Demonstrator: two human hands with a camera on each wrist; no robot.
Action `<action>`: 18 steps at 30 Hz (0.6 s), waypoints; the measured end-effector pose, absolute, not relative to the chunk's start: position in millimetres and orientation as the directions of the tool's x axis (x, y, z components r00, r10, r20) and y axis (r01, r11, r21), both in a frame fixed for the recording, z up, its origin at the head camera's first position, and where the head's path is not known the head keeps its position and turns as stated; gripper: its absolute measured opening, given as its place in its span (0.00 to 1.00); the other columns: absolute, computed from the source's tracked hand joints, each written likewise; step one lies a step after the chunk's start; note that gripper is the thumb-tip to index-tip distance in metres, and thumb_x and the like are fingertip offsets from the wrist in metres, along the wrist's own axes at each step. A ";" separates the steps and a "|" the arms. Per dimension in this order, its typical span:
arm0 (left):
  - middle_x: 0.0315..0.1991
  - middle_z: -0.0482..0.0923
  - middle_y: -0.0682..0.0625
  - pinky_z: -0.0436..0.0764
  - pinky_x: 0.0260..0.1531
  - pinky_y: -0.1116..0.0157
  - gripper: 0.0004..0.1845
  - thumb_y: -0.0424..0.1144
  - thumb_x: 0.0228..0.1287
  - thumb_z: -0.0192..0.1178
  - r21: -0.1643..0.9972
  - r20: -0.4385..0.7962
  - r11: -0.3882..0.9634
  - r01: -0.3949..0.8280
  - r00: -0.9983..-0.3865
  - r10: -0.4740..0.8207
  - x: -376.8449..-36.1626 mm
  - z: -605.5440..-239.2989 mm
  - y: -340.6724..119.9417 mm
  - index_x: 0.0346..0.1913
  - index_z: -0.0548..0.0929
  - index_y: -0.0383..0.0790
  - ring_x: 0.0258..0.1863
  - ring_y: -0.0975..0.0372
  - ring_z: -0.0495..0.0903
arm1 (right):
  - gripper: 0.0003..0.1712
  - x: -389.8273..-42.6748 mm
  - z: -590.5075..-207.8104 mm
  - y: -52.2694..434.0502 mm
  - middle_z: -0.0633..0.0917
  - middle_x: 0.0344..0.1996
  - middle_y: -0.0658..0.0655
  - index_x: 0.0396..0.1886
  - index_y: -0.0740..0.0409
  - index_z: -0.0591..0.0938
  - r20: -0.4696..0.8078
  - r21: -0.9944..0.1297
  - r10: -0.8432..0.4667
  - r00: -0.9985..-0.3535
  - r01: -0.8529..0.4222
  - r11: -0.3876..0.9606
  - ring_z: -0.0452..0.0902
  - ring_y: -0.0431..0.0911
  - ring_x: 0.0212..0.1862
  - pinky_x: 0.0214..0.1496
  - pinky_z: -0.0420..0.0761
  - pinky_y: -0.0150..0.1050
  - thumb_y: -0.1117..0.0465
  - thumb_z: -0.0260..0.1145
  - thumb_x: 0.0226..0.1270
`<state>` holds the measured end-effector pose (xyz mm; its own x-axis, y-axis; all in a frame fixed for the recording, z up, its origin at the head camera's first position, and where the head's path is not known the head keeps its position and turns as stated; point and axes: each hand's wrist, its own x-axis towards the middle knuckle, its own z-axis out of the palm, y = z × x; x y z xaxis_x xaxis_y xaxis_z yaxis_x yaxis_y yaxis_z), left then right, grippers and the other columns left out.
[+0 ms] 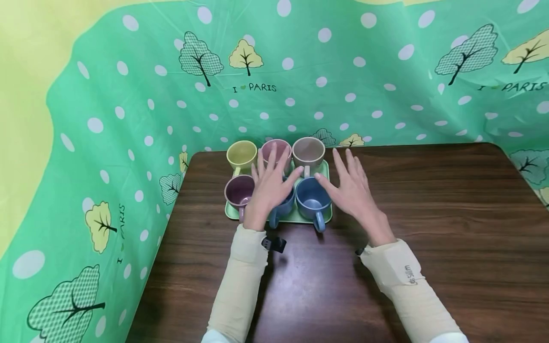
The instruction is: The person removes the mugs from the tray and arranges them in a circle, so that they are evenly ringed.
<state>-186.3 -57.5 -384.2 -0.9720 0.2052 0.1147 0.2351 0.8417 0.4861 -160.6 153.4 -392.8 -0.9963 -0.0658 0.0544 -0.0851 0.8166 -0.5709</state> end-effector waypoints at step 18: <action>0.53 0.78 0.43 0.73 0.52 0.55 0.21 0.46 0.70 0.52 0.873 0.051 0.479 -0.089 -0.961 -0.272 -170.3 -379.2 -184.7 0.60 0.74 0.41 0.51 0.53 0.76 | 0.58 -151.5 -400.3 149.4 0.59 0.71 0.62 0.75 0.55 0.49 0.062 -0.769 -0.157 -0.986 -0.148 0.622 0.57 0.58 0.71 0.67 0.61 0.61 0.34 0.66 0.55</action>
<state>-170.3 -184.7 -379.2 -0.9611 -0.2715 0.0508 -0.0891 0.4790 0.8733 -151.5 149.4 -400.3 -0.9856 -0.1574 0.0620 -0.1477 0.6221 -0.7689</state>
